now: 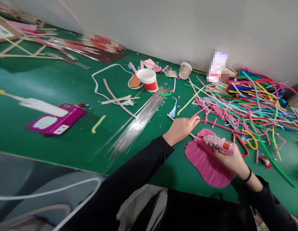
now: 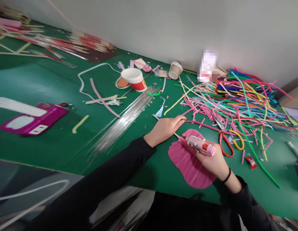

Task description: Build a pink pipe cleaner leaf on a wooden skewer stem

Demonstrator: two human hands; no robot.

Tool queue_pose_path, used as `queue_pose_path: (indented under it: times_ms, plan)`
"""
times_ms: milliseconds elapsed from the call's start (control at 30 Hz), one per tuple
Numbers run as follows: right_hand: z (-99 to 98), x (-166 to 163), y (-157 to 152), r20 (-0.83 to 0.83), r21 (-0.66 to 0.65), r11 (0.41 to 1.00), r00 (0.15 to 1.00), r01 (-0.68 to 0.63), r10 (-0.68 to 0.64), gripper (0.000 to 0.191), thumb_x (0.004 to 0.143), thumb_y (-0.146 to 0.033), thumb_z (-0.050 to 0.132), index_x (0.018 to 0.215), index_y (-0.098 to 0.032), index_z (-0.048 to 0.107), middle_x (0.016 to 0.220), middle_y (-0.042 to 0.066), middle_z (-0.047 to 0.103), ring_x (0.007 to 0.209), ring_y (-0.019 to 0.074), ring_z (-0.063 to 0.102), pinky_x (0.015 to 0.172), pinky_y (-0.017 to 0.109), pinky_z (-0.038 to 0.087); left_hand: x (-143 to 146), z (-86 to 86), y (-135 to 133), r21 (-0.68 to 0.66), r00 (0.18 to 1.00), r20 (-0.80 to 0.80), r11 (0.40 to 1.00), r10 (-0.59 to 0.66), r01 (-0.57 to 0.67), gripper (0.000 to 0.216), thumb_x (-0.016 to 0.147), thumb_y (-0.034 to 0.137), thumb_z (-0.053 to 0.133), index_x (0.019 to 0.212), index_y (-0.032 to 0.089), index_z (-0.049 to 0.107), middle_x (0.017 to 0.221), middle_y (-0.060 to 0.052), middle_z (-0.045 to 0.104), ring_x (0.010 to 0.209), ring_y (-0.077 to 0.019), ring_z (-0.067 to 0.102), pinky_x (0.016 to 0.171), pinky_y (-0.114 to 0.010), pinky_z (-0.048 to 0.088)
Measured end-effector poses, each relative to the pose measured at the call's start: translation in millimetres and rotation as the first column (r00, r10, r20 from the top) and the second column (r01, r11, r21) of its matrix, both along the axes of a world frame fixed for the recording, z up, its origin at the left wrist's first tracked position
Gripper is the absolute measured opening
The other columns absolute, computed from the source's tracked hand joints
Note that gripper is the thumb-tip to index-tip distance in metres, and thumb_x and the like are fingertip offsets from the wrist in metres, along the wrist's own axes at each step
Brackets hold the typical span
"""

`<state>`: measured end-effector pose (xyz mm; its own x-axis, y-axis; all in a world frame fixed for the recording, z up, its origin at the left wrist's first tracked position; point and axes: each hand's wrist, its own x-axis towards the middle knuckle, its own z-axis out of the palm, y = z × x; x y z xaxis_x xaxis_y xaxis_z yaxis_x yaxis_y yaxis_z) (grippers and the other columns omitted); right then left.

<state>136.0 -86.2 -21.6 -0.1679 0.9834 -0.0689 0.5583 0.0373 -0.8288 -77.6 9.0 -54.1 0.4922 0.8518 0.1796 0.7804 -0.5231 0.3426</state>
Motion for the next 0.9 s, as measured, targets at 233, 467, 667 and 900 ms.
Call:
queue_pose_path:
  times_ms: [233,467,667,900]
  plan:
    - [4.4,10,5,-0.357,-0.106,0.994,0.934,-0.009,-0.030,0.037,0.083,-0.039,0.070,0.119,-0.028,0.070,0.108,0.004,0.076,0.102,0.0272,0.070,0.089,0.040,0.056,1,4.3,0,-0.036,0.997,-0.079,0.999,0.025,-0.028,0.035,0.105,0.035,0.031,0.124,0.018,0.056,0.080,-0.005,0.075,0.068,-0.0184,0.070,0.050,-0.023,0.031]
    - [-6.9,18,-2,-0.502,-0.255,0.964,0.842,0.074,-0.198,0.038,0.081,-0.050,0.072,0.109,-0.024,0.069,0.074,0.000,0.070,0.060,0.0156,0.062,0.058,0.028,0.052,0,1.8,0,-0.031,0.998,-0.044,0.998,0.044,-0.046,0.036,0.104,0.036,0.031,0.122,0.020,0.058,0.080,-0.003,0.074,0.067,-0.0190,0.069,0.050,-0.024,0.032]
    - [-2.1,16,2,-0.634,-0.288,0.942,0.703,0.171,-0.322,0.042,0.081,-0.057,0.068,0.100,-0.020,0.069,0.089,0.005,0.072,0.072,0.0180,0.066,0.067,0.030,0.054,-1,-1.4,-1,-0.054,0.998,0.059,0.998,0.026,-0.023,0.035,0.104,0.036,0.033,0.112,0.021,0.063,0.085,-0.003,0.074,0.077,-0.0181,0.070,0.060,-0.023,0.041]
    - [-9.0,22,6,-0.476,-0.150,0.941,0.812,0.304,-0.338,0.045,0.075,-0.063,0.070,0.068,-0.018,0.066,0.065,0.003,0.064,0.063,0.0162,0.058,0.063,0.029,0.050,-2,-4.9,0,0.026,0.983,0.184,1.000,-0.012,0.007,0.039,0.103,0.037,0.035,0.092,0.019,0.068,0.088,-0.006,0.073,0.089,-0.0191,0.067,0.074,-0.026,0.046]
